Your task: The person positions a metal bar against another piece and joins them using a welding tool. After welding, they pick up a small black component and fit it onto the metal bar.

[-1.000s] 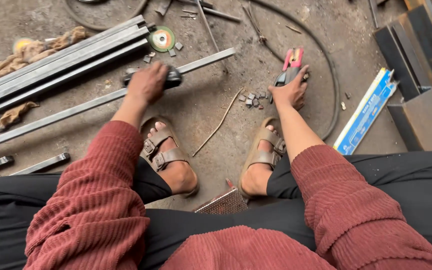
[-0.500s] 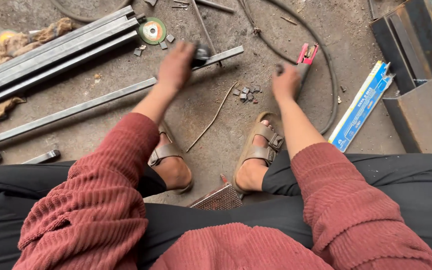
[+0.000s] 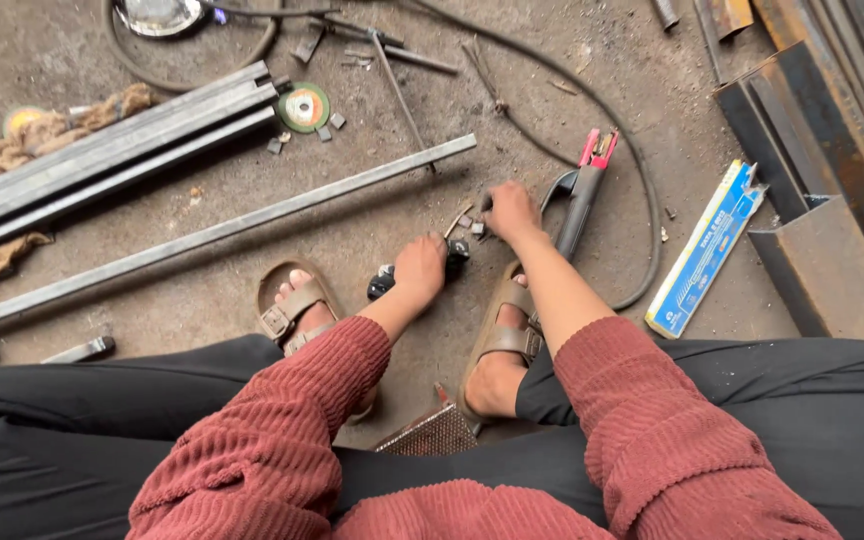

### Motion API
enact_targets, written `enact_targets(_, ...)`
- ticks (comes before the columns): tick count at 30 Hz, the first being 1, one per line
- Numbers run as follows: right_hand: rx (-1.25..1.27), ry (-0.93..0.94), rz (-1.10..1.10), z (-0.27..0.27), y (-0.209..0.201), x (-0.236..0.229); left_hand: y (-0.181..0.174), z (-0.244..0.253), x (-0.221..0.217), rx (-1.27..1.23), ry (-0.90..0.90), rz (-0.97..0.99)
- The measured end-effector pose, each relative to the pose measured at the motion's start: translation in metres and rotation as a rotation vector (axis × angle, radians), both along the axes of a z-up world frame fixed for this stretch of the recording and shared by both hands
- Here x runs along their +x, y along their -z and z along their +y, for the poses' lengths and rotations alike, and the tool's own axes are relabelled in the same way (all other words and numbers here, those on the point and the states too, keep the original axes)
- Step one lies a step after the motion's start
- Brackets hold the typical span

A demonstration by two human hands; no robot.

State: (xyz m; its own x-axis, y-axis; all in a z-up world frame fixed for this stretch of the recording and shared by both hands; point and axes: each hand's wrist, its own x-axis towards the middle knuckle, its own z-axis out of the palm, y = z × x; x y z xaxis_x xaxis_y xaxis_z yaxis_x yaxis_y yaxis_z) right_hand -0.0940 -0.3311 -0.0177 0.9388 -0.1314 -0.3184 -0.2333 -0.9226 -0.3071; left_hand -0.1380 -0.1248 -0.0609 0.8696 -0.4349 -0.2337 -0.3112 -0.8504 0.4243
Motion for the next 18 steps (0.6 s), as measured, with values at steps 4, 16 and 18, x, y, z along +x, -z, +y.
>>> enact_targets(4,0.106,0.005,-0.068,-0.023,0.037,0.009,-0.024,0.003,0.002,0.031,-0.003,0.031)
enact_targets(16,1.823,0.884,0.080,-0.044,0.001,0.045,-0.133,-0.015,0.111,-0.723,-0.515,0.333)
enact_targets(18,1.754,0.737,0.147,-0.024,-0.028,0.050,-0.134,-0.016,0.137,-0.840,-0.520,0.193)
